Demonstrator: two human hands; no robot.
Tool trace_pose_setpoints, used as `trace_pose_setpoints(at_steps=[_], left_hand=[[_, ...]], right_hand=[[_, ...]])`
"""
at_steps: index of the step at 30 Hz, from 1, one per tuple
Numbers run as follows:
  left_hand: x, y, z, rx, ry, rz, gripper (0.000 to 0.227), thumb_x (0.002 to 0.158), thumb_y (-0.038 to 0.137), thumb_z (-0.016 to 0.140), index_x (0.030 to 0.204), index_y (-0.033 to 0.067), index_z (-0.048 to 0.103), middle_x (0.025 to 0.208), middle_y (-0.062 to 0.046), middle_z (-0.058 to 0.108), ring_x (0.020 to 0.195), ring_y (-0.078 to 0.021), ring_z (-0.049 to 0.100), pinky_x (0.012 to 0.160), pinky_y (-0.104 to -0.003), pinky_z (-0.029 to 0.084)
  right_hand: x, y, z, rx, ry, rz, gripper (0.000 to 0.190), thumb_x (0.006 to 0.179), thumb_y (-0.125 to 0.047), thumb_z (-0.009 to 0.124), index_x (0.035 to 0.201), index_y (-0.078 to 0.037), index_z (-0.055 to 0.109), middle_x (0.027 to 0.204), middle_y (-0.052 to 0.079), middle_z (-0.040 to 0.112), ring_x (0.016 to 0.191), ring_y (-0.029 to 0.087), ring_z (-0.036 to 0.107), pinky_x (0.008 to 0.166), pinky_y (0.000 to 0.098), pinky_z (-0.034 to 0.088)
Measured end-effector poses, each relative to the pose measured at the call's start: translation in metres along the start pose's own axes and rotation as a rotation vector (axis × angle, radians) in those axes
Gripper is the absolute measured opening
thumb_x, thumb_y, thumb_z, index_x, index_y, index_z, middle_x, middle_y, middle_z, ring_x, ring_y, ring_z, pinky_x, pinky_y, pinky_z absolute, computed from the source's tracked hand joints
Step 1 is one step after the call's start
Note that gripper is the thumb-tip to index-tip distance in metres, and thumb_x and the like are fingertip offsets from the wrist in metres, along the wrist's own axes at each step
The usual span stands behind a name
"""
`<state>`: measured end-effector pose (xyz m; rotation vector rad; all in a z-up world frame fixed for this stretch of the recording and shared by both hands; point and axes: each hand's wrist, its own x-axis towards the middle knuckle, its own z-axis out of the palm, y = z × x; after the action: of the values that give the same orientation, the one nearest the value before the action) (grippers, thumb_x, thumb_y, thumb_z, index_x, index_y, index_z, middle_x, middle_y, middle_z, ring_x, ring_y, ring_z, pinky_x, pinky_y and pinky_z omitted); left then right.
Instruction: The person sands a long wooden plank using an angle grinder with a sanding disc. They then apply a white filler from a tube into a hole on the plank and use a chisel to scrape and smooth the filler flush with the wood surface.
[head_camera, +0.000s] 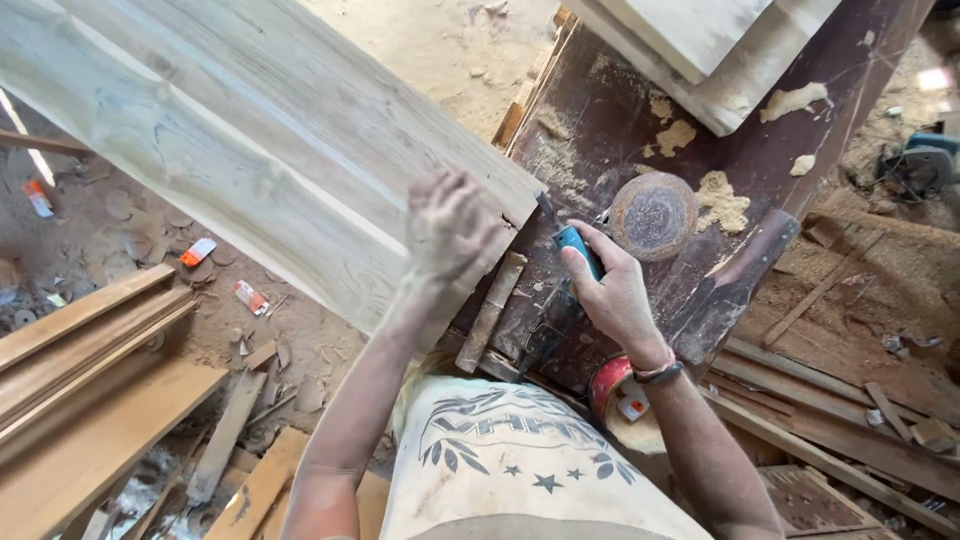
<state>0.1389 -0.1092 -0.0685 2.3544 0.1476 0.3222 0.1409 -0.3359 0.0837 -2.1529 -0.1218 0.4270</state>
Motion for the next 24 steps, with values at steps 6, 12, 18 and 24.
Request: trace_pose_setpoints(at_steps=[6,12,18,24], left_hand=[[0.015,-0.009,0.012,0.003,0.132,0.254,0.035,0.081,0.046,0.085,0.103,0.0202,0.076,0.129,-0.007,0.064,0.128,-0.0297,0.055,0.118,-0.051,0.031],[0.01,-0.064,0.004,-0.248,0.248,0.109,0.015,0.093,0.011,0.073,0.107,0.011,0.077,0.114,-0.008,0.073,0.114,-0.0269,0.068,0.104,-0.039,0.051],[-0.012,-0.076,-0.031,-0.181,0.245,0.014,0.013,0.094,0.013,0.074,0.106,0.0089,0.076,0.114,-0.011,0.073,0.117,-0.0293,0.067,0.105,-0.041,0.05],[-0.031,-0.128,-0.039,-0.171,0.327,-0.03,0.013,0.098,0.013,0.069,0.107,0.0051,0.074,0.116,-0.015,0.072,0.117,-0.0344,0.066,0.11,-0.049,0.04]], right_hand=[[-0.001,0.033,0.003,-0.243,-0.085,-0.089,0.05,0.092,-0.028,0.073,0.139,-0.015,0.062,0.107,0.026,0.072,0.099,0.052,0.068,0.077,0.0598,0.054],[0.018,0.03,0.015,-0.605,-0.292,0.018,0.046,0.103,-0.043,0.051,0.14,-0.017,0.059,0.113,0.018,0.069,0.1,0.044,0.071,0.085,0.0564,0.056],[0.022,-0.011,0.007,-0.298,-0.398,0.056,0.042,0.103,-0.036,0.05,0.14,-0.018,0.061,0.113,0.024,0.074,0.107,0.052,0.067,0.095,0.0613,0.052],[0.025,0.018,0.019,-0.135,-0.342,0.116,0.037,0.102,-0.03,0.053,0.138,-0.027,0.064,0.061,0.01,0.069,0.05,0.023,0.066,0.058,0.0389,0.056]])
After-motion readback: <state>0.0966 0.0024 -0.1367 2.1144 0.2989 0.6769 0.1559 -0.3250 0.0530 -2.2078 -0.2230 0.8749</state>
